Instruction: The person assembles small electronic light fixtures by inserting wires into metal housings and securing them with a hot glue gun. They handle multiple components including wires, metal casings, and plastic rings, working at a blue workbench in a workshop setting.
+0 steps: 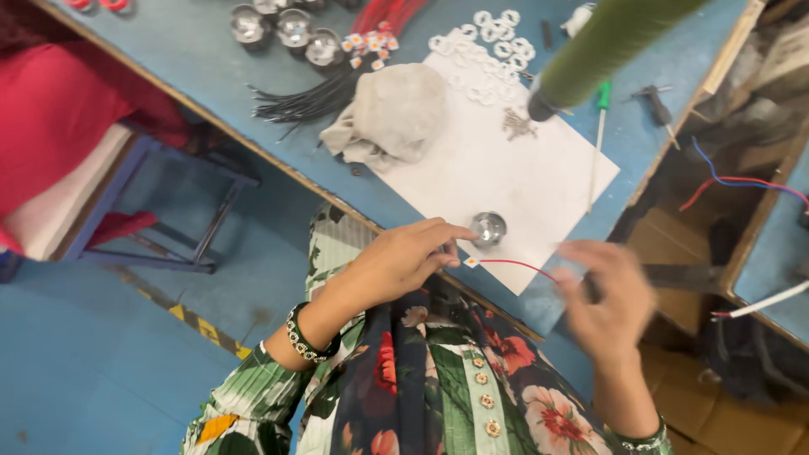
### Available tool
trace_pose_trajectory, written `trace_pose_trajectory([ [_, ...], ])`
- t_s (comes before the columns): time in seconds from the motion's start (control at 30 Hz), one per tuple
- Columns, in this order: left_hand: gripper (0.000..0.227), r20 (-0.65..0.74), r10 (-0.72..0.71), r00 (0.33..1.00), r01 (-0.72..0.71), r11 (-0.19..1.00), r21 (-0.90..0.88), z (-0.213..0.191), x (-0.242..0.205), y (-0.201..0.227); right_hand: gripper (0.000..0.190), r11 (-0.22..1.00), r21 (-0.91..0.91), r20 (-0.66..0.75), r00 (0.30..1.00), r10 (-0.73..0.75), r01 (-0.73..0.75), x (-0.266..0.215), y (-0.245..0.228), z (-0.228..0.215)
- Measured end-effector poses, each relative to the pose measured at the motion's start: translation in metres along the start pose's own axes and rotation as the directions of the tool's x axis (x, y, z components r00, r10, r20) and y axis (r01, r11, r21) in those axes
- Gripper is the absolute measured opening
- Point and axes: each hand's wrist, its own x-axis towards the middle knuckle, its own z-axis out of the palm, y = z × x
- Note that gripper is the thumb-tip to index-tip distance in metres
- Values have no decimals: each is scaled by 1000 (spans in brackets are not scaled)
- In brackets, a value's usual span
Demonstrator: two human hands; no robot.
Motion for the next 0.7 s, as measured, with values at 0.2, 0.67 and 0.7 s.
trace_pose_trajectory([
  [0.2,42,25,-49,999,49,999,-19,9,4,-4,20,988,-66,333,936,-111,141,14,-17,37],
  [0.67,22,-272,180,946,24,793,609,-24,159,-122,7,989,61,327,939,105,-132,-8,-3,55],
  [0.7,22,-267,195,944,19,775,632,-21,176,-129,8,988,67,318,942,111,-139,-12,-2,54],
])
